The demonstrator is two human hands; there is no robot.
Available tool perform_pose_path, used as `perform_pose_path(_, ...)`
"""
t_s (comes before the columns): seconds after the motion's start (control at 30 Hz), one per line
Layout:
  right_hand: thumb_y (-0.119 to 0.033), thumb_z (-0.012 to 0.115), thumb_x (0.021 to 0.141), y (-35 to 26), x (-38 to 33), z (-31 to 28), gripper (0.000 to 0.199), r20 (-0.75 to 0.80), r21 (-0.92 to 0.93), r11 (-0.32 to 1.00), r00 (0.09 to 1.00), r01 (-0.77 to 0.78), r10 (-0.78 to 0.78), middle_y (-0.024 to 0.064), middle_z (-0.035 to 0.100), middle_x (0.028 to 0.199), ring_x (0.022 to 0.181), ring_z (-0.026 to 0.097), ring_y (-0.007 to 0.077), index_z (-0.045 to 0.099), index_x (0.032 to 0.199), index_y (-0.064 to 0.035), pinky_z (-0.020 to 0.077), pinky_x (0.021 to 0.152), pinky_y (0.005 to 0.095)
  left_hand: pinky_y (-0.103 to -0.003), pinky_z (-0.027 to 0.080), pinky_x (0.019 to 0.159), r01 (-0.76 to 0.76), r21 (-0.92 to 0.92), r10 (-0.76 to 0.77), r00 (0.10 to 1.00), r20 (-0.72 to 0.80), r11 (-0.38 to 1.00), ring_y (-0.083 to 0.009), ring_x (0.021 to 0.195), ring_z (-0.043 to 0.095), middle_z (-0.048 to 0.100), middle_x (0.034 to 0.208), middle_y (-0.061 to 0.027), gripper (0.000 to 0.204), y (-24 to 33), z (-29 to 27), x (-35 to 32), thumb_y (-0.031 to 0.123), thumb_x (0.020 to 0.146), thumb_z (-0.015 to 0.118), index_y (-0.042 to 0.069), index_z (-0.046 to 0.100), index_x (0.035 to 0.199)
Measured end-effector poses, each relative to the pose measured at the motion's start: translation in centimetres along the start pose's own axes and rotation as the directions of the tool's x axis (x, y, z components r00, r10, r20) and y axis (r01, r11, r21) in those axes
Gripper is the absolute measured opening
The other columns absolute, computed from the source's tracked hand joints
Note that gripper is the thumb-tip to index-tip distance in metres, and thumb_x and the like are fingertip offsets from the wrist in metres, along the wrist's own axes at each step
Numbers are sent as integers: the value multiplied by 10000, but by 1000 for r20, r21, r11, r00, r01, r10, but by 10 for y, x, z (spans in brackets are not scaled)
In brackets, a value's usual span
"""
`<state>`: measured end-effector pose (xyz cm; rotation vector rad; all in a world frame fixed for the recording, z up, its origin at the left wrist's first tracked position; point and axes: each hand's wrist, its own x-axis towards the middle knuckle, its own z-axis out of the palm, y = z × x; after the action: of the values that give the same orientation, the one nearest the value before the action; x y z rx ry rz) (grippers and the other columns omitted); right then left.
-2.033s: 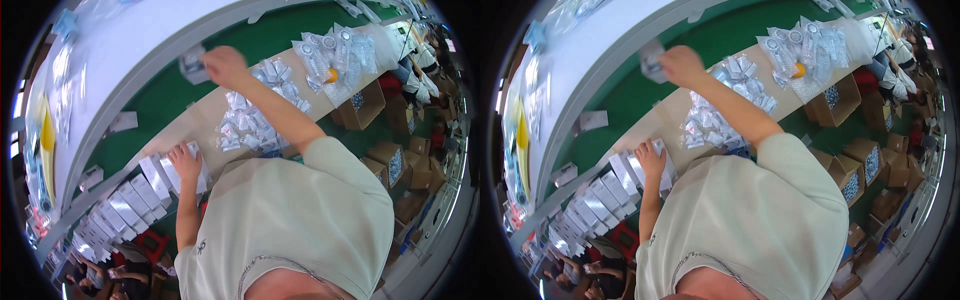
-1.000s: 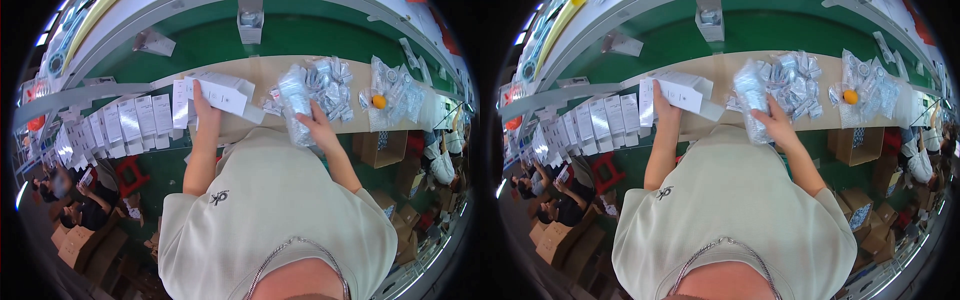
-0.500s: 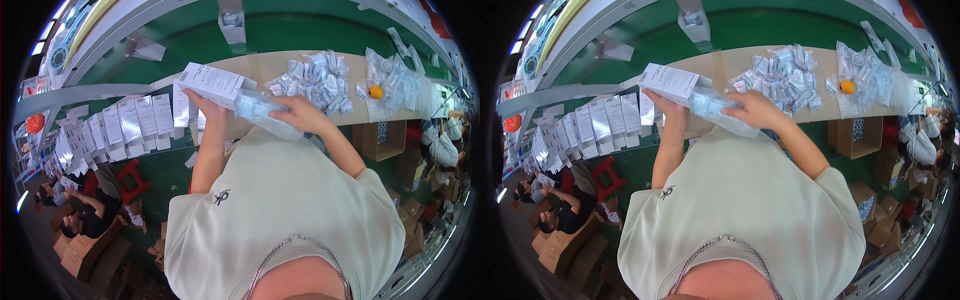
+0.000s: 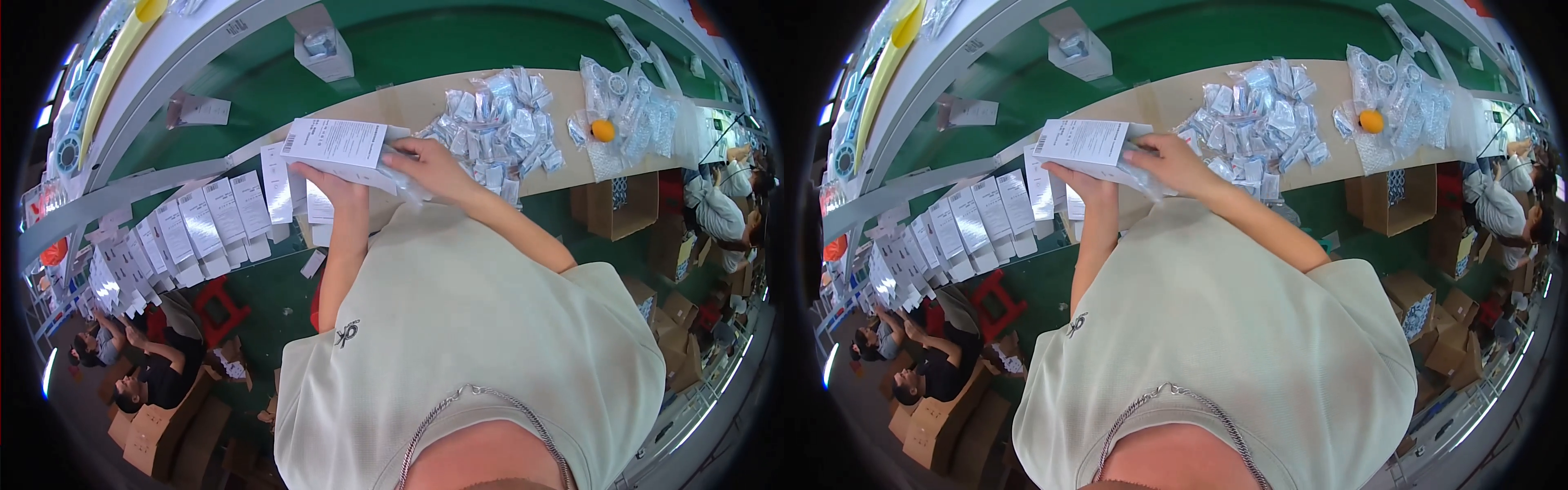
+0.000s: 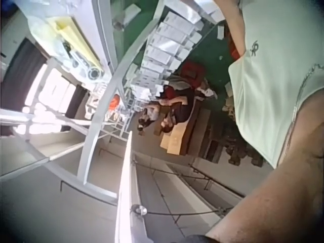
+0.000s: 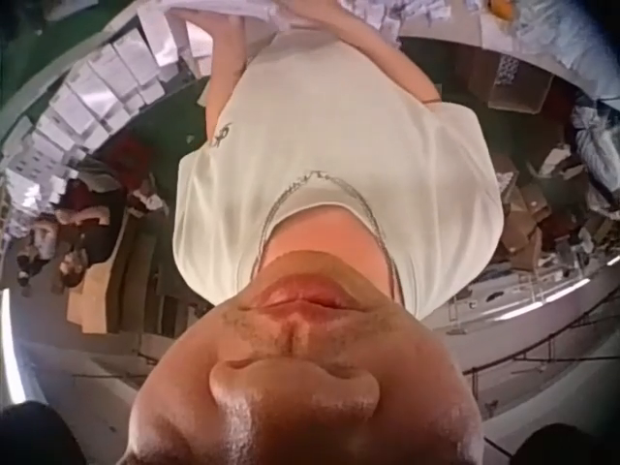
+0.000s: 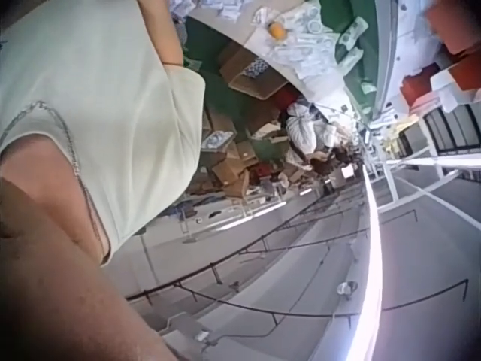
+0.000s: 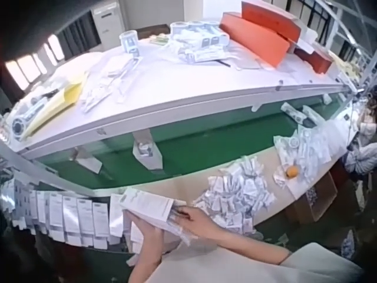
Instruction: The person packs showerheads by hand, placing each one into a box along with a small packet. They close the boxes, stack them on the table, and repeat the process for several more units.
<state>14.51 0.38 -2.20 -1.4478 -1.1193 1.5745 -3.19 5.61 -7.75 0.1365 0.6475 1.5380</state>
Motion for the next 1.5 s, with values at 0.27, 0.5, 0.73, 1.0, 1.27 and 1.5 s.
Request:
perform_pose_path(0.27, -36, 643, 878, 10, 44, -80, 251, -17, -175, 984, 999, 36, -40, 44, 710, 1092, 992, 647, 178, 702, 1120, -55, 513, 842, 316, -499, 369, 1132, 9, 53, -6, 998, -67, 999, -312, 1354, 451, 478, 1459, -51, 743, -12, -10, 10, 733, 952, 291, 205, 408, 1461)
perform_pose_path(0.5, -166, 744, 703, 69, 100, -177, 306, 297, -953, -82, 952, 291, -78, 33, 692, 987, 1069, 554, 257, 727, 1005, -122, 446, 942, 401, -481, 388, 1120, 89, -54, -95, 988, -121, 995, -314, 1343, 454, 477, 1451, -61, 668, -12, -19, 19, 669, 981, 344, 206, 407, 1459)
perform_pose_path(0.73, -113, 733, 822, -10, 48, -145, 160, 152, -583, 764, 961, 275, -230, 65, 685, 908, 802, 642, 199, 701, 967, -55, 512, 704, 318, -476, 407, 1105, 62, -85, -75, 984, -162, 994, -307, 1325, 477, 491, 1438, -61, 701, -10, -11, 21, 689, 960, 376, 201, 403, 1462)
perform_pose_path(1.0, -122, 725, 880, -27, 42, -61, 162, 296, -204, 966, 931, -156, 213, 109, 691, 787, 613, 623, 96, 684, 857, 33, 476, 535, 249, -448, 426, 1085, 45, 17, -45, 999, 16, 999, -274, 1322, 486, 495, 1435, -44, 716, -27, 0, 23, 701, 955, 371, 201, 397, 1467)
perform_pose_path(1.27, -65, 687, 897, -6, 40, -33, 194, 26, 229, 914, 941, -333, 337, 85, 693, 887, 722, 652, 151, 681, 1042, 63, 544, 688, 285, -428, 407, 1100, 26, 121, -25, 1000, -8, 992, -264, 1328, 481, 480, 1453, -41, 740, -30, 10, 29, 704, 958, 351, 188, 357, 1488)
perform_pose_path(1.5, -41, 659, 908, -10, 42, -26, 252, 79, 658, 704, 954, -268, 289, 97, 694, 965, 863, 656, 191, 646, 1146, 44, 534, 816, 333, -415, 393, 1103, 16, 177, -16, 1000, -1, 984, -267, 1324, 479, 466, 1465, -82, 726, -36, 12, 37, 628, 979, 426, 115, 347, 1486)
